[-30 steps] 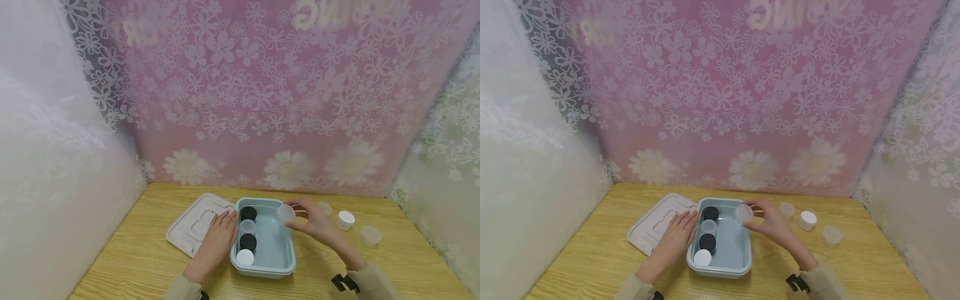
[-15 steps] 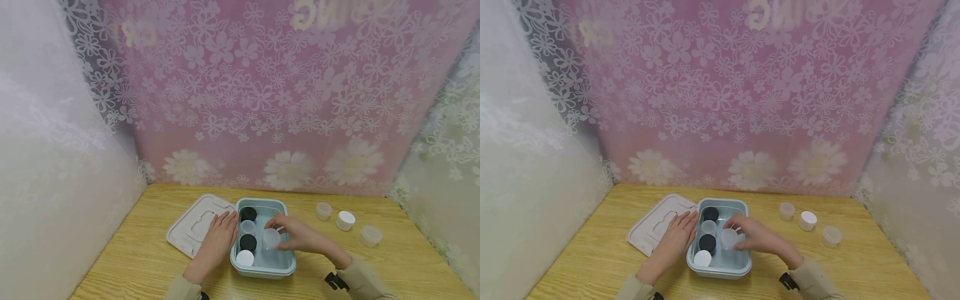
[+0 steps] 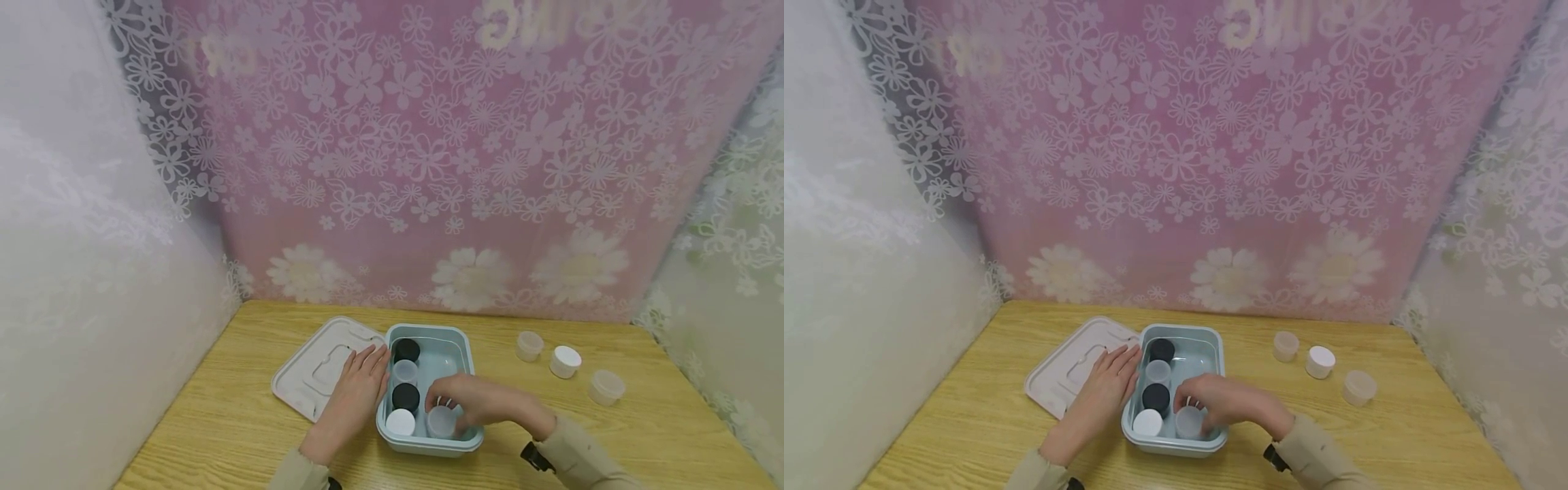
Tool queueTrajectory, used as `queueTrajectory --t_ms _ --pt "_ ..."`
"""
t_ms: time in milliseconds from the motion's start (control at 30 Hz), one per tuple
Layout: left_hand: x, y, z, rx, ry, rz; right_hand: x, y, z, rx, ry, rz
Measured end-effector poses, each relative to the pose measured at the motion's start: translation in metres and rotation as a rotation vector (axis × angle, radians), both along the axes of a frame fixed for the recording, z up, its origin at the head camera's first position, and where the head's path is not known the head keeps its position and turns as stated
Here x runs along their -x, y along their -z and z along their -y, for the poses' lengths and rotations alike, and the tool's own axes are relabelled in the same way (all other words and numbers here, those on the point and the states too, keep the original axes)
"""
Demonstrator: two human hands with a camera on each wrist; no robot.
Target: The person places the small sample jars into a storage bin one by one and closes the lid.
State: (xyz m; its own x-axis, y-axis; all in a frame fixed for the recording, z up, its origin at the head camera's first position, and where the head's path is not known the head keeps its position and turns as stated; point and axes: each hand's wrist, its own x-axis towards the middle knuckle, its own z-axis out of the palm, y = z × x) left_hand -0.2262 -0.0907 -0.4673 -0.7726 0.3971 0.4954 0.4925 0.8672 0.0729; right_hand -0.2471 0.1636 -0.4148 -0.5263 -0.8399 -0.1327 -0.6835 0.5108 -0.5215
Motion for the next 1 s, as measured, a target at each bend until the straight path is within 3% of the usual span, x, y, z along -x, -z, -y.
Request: queueTrajectory --t_ms 300,500,633,767,1000 --pt "-0.001 -0.001 0.000 0.008 0.000 0.001 -0.006 0.001 0.003 -0.093 0.010 -0.017" --pt "-0.001 -0.001 0.000 0.006 -0.006 -0.001 -0.005 -0.001 -0.001 -0.077 -0.023 -0.048" --pt "-0.001 -0.002 0.000 -0.001 -0.006 0.004 0.000 -0.005 -0.011 0.030 -0.031 0.005" --pt "-0.002 -0.002 0.000 -0.001 -0.005 0.012 0.004 -0.006 -0.020 0.195 0.021 0.039" --pt "-0.002 -0.003 0.000 -0.001 -0.004 0.026 0.005 -0.001 -0.033 0.476 0.217 -0.079"
